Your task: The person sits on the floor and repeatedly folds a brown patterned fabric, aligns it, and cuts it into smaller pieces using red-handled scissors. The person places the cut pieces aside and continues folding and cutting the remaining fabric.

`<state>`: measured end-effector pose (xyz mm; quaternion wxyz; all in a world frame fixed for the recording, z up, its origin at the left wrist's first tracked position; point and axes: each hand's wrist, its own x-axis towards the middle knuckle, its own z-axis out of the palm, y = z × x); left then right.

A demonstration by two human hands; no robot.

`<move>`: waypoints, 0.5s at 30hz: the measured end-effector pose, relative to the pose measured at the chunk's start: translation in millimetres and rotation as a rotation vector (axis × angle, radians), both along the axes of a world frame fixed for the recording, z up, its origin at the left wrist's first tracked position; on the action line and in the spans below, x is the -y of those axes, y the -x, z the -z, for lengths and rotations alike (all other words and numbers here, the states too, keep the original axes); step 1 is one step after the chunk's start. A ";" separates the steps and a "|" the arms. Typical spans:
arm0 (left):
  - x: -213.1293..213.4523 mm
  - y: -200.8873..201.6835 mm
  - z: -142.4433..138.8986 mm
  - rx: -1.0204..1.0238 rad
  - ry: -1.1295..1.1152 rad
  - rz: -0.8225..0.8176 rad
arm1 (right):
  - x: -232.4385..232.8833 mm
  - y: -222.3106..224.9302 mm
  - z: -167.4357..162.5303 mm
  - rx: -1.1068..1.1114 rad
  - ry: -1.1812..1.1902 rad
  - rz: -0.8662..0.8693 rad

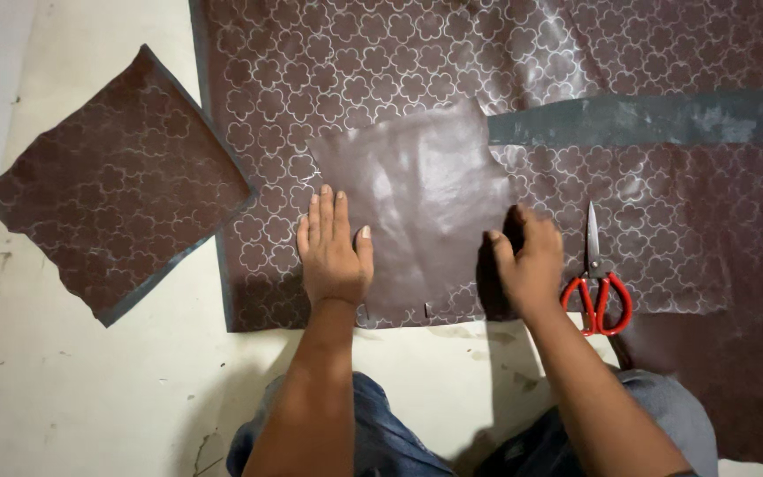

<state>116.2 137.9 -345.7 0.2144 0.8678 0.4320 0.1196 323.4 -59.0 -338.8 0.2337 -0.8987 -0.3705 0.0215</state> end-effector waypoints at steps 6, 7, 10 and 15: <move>-0.7 0.0 1.6 -0.010 0.013 -0.001 | -19.5 -24.8 12.5 -0.636 -0.266 0.320; -0.7 -0.2 2.2 -0.005 0.013 -0.001 | -19.1 -30.8 13.9 -0.638 -0.194 0.323; -0.2 -0.7 4.2 0.007 0.023 -0.005 | -14.4 -40.5 17.6 -0.621 -0.005 0.299; -0.1 -0.1 5.3 0.026 0.044 -0.016 | -16.8 -42.2 -5.2 -0.978 -0.264 0.186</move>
